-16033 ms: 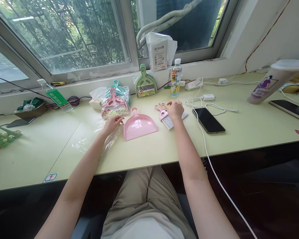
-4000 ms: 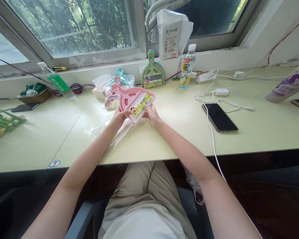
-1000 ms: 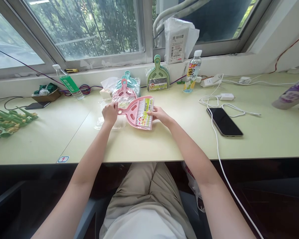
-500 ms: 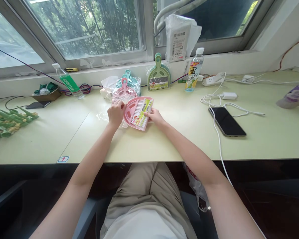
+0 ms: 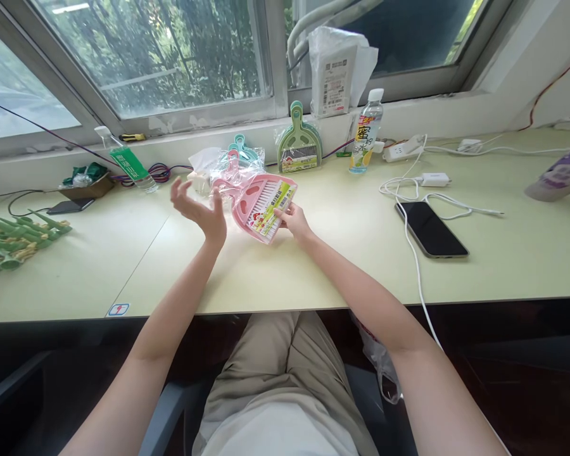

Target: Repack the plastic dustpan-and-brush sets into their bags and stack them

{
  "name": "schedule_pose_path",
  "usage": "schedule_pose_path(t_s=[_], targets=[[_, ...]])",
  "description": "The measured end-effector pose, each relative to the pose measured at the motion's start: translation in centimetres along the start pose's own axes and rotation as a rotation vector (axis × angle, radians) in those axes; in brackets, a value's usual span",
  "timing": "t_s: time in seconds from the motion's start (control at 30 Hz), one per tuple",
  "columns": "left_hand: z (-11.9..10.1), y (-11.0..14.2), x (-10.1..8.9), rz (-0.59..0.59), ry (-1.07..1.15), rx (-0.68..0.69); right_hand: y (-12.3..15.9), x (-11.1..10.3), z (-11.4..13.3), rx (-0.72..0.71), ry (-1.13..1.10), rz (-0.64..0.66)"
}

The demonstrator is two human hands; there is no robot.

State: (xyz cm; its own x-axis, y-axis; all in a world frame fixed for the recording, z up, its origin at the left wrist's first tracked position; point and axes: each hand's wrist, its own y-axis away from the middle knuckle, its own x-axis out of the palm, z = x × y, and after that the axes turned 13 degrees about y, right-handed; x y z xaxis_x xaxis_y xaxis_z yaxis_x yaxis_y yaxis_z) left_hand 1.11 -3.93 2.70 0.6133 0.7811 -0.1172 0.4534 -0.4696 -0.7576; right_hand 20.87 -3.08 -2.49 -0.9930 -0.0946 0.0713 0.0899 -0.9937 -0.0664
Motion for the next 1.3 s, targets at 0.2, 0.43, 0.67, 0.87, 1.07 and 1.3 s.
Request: schedule_pose_path(t_s=[0.2, 0.43, 0.67, 0.87, 1.07, 1.3], targets=[[1.3, -1.8, 0.5, 0.03, 0.413, -0.54, -0.2, -0.4, 0.3, -0.017, -0.05, -0.058], [2.3, 0.4, 2.6, 0.384, 0.98, -0.891, 0.1, 0.0, 0.4, -0.012, -0.045, -0.075], [2.4, 1.1, 2.5, 0.633, 1.08, -0.924, 0.3, 0.2, 0.6, 0.03, -0.116, -0.186], [1.5, 1.9, 2.4, 0.823, 1.118, -0.924, 0.2, 0.1, 0.7, 0.033, -0.141, -0.245], [1.6, 2.2, 2.8, 0.805, 1.069, -0.921, 0.1, 0.1, 0.7, 0.036, -0.143, -0.232], [1.4, 2.3, 2.7, 0.865, 1.002, -0.959, 0.0, 0.2, 0.5, 0.009, -0.119, -0.189]])
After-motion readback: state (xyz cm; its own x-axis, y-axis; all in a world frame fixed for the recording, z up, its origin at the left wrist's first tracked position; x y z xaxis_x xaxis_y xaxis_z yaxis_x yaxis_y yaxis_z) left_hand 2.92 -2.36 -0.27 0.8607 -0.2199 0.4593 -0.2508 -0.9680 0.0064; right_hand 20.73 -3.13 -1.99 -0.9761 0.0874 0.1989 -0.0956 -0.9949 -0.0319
